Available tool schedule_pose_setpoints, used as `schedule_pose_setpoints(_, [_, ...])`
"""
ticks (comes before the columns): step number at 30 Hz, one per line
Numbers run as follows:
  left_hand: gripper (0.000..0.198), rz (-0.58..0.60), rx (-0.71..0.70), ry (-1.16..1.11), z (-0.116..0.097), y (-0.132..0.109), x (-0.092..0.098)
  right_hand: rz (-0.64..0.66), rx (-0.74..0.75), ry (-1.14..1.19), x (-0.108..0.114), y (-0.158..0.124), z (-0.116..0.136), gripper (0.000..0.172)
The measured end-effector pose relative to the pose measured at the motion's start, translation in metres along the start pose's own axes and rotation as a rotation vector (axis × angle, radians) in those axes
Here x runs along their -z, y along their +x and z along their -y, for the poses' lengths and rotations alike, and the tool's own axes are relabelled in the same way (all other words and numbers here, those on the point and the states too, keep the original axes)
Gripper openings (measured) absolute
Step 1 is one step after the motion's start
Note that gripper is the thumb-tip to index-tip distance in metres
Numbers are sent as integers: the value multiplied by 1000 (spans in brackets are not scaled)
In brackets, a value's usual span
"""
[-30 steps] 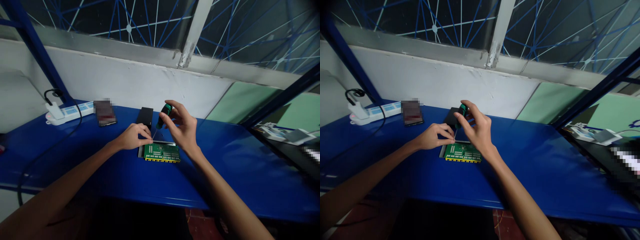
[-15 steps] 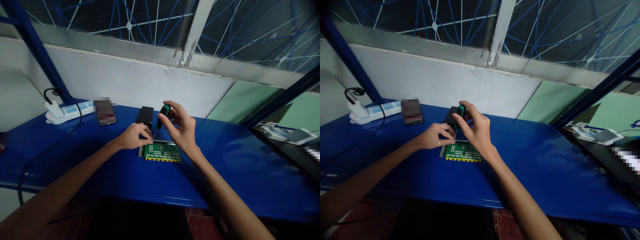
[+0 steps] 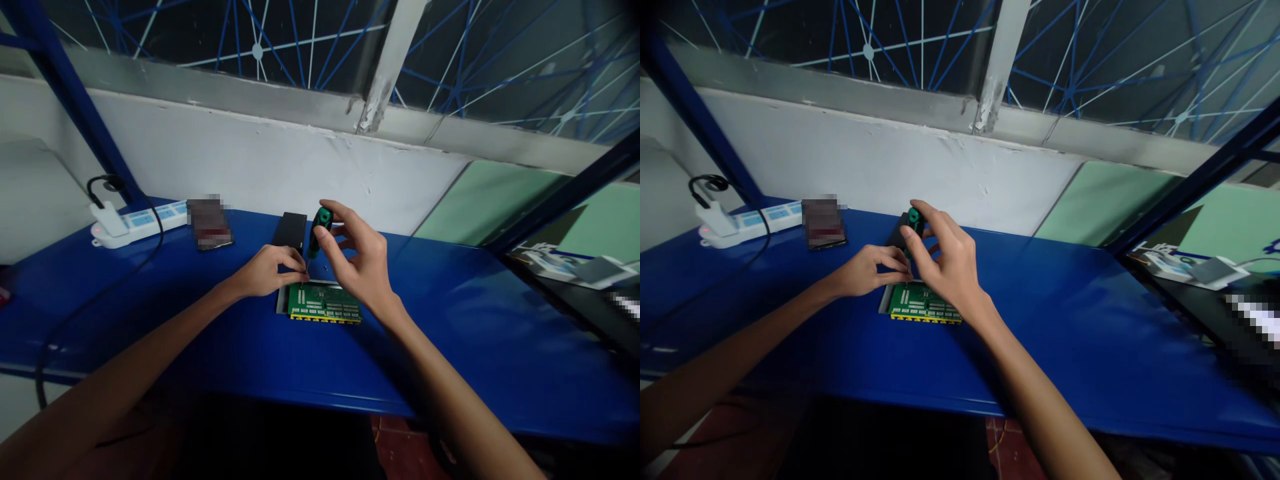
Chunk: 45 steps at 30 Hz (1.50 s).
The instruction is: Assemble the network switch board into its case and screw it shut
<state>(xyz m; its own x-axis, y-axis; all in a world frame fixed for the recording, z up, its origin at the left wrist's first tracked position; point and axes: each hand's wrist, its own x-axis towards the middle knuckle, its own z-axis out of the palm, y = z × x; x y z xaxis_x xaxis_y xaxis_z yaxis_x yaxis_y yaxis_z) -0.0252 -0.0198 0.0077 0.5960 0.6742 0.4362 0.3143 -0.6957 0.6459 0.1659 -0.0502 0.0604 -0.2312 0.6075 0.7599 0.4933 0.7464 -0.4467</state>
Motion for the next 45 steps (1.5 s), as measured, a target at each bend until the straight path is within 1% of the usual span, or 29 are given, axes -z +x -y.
schedule_pose_setpoints(4, [14,50,4,-15,2,0,1,62,-22,22,1,-2,2,42])
schedule_pose_setpoints(11, [17,113,-5,30,-2,1,3,116,-34,53,0,-3,0,48])
schedule_pose_setpoints(14, [15,96,-11,32,-4,0,2,142,-38,83,0,-3,-2,50])
schedule_pose_setpoints(18, [13,-17,15,-4,-2,-2,-3,132,-54,75,-3,-3,-4,53])
schedule_pose_setpoints(20, [13,-52,29,-30,-2,-2,-6,132,-65,59,-4,-3,-4,54])
schedule_pose_setpoints(25, [14,-16,41,-76,-2,0,-7,144,-82,48,-4,-4,0,57])
schedule_pose_setpoints(33, [15,33,52,-83,0,0,-3,160,-103,58,-1,-4,0,53])
schedule_pose_setpoints(37, [15,65,41,-79,-2,1,-1,160,-88,36,-1,-3,-1,53])
schedule_pose_setpoints(43, [18,83,51,-66,-7,1,0,156,-70,37,-2,-3,-2,54])
schedule_pose_setpoints(45, [18,73,42,-52,-7,1,-1,156,-71,41,-2,-3,-3,54])
